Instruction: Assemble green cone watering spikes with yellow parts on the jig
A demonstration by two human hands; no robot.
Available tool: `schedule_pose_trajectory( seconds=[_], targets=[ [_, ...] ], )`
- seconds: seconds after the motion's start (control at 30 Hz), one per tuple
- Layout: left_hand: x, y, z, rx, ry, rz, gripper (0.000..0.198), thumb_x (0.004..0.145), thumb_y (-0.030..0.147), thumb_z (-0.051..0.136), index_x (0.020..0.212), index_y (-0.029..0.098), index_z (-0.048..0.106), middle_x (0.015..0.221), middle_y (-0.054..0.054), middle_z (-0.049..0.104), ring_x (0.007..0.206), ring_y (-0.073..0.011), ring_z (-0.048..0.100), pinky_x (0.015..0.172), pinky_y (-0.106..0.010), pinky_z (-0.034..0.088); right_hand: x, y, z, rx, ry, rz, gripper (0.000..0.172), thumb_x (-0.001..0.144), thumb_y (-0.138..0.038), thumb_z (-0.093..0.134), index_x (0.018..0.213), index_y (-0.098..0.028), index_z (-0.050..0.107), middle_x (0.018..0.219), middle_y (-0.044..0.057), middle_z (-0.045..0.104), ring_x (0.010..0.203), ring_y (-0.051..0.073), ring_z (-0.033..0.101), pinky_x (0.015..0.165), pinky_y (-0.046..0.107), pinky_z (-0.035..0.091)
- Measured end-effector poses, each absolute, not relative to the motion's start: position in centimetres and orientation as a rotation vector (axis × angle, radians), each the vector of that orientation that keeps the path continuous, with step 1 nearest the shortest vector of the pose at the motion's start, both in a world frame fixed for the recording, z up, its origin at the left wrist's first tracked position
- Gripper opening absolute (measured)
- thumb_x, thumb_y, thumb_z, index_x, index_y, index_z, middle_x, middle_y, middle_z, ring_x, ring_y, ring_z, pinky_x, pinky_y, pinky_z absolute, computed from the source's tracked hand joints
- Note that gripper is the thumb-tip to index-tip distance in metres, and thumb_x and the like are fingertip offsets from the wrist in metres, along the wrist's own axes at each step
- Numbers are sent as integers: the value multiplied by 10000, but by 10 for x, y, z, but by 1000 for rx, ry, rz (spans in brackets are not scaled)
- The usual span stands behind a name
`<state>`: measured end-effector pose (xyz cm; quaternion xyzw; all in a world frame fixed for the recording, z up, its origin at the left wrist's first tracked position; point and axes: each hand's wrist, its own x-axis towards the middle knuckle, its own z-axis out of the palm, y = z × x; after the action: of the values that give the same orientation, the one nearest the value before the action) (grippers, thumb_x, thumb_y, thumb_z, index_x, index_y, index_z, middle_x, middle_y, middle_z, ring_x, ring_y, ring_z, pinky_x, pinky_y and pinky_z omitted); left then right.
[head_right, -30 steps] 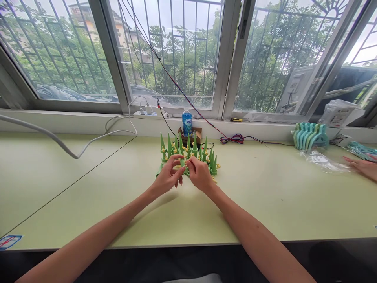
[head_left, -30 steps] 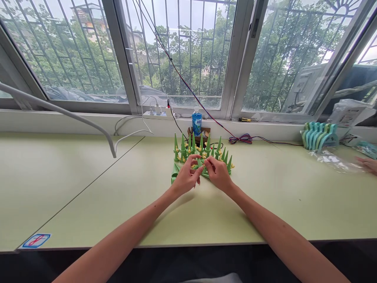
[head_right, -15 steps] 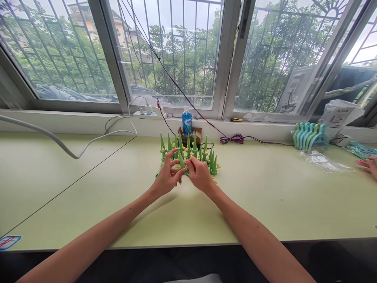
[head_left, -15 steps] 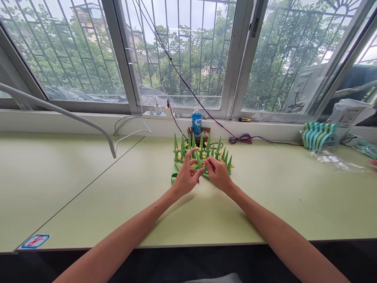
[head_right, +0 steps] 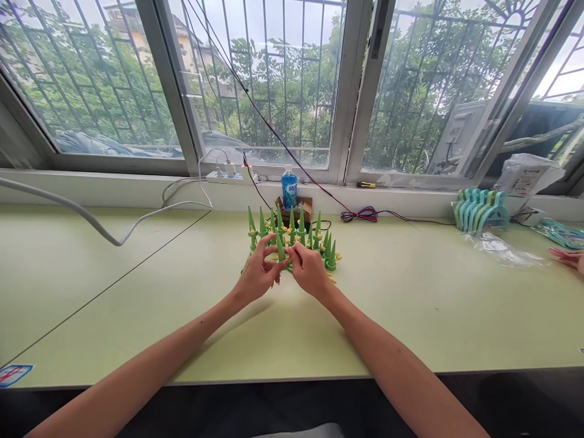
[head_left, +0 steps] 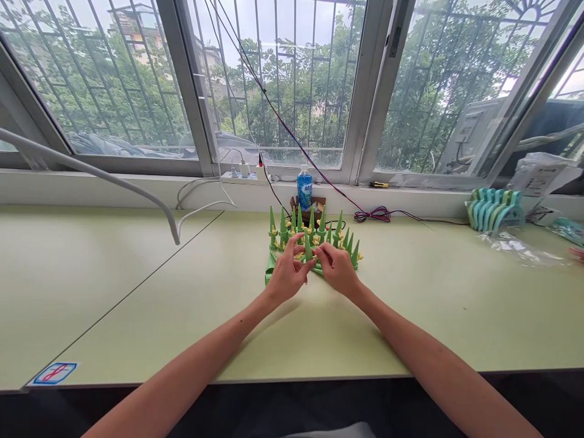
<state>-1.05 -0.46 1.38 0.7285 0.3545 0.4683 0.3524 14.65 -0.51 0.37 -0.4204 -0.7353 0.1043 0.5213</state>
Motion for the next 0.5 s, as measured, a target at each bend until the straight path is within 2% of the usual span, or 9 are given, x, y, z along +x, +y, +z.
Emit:
schedule_pose_trajectory(
  seconds=[0.23, 0.5],
  targets=[
    [-10, -6, 17, 1963, 890, 1245, 332, 831, 390, 580, 1096, 207, 496, 1134, -89, 620, 416, -42, 513, 395, -207, 455, 147, -3, 1, -1029, -1780, 255, 306, 954, -370, 398, 715, -192, 465, 546, -48, 409, 482, 93, 314, 486, 227, 259],
    [-10, -6, 15, 2002, 926, 1244, 296, 819, 329, 590, 1065, 211, 475, 1086, -56, 573, 443, -33, 530, 390, -186, 434, 147, -4, 1, -1035, -1789, 250, 287, 952, -344, 401, 708, -197, 443, 540, -51, 378, 477, 94, 302, 481, 229, 247]
  ],
)
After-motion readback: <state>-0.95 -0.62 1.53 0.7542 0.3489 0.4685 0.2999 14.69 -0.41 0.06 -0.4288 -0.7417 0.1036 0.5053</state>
